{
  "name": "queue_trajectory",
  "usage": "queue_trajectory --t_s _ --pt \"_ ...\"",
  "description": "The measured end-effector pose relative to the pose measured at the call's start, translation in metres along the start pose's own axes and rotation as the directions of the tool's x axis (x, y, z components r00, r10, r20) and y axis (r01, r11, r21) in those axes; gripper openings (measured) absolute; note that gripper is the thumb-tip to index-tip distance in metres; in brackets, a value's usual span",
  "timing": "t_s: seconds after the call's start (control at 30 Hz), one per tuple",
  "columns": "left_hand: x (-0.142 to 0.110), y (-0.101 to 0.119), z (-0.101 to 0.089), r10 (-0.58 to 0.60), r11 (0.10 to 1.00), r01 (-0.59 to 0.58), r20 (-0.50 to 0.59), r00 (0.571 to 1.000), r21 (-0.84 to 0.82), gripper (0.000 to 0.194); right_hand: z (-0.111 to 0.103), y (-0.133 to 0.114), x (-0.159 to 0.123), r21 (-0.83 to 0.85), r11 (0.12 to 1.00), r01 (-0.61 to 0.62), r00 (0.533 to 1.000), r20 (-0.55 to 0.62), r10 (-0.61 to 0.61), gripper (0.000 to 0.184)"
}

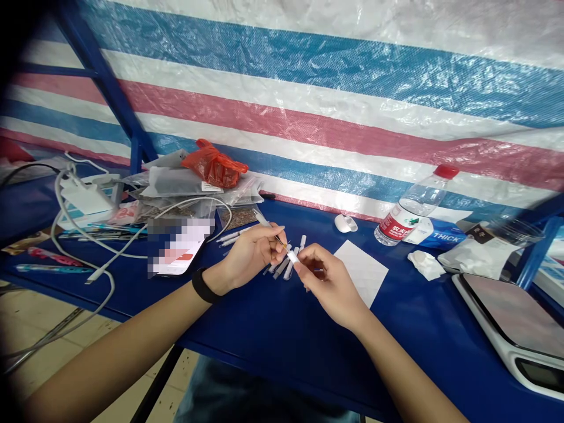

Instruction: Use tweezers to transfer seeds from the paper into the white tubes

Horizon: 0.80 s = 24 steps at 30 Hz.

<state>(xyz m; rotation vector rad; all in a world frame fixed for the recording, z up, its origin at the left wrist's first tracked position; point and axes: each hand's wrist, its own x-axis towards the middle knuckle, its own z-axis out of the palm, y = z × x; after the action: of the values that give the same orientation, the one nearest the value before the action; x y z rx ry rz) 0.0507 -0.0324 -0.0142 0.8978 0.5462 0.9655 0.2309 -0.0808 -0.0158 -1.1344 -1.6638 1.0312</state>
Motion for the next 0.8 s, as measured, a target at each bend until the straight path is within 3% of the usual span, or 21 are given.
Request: queue_trajectory --t_s 0.13,0.23,0.47,0.63,0.73,0.8 --pt "-0.002 -0.01 0.003 -0.023 0.991 0.018 0.031 0.999 0.132 0.026 0.005 0.003 -0.001 -0.045 0.995 0.087 0.993 -0.075 -0.09 0.033" --pt "-0.004 -0.015 0.005 -0.016 0.981 0.005 0.054 0.998 0.194 0.041 0.008 0.007 -0.002 -0.131 0.982 0.136 0.975 -0.158 -0.156 0.026" --pt "-0.007 -0.015 0.006 -0.089 0.987 0.071 0.127 0.988 0.141 0.06 0.015 0.01 -0.005 -0.375 0.906 0.194 0.897 -0.305 -0.319 0.021" --pt "-0.009 -0.012 0.01 -0.044 0.978 0.016 0.132 0.99 0.207 0.057 0.018 0.014 -0.005 -0.284 0.942 0.18 0.905 -0.327 -0.271 0.022" --pt "-0.01 -0.007 0.013 -0.009 0.964 -0.023 0.119 0.993 0.266 0.071 0.02 0.018 -0.005 -0.181 0.965 0.192 0.909 -0.338 -0.244 0.023" --pt "-0.01 -0.004 0.013 0.082 0.951 -0.097 0.062 0.995 0.294 0.075 0.02 0.02 -0.006 -0.157 0.968 0.196 0.9 -0.363 -0.241 0.021"
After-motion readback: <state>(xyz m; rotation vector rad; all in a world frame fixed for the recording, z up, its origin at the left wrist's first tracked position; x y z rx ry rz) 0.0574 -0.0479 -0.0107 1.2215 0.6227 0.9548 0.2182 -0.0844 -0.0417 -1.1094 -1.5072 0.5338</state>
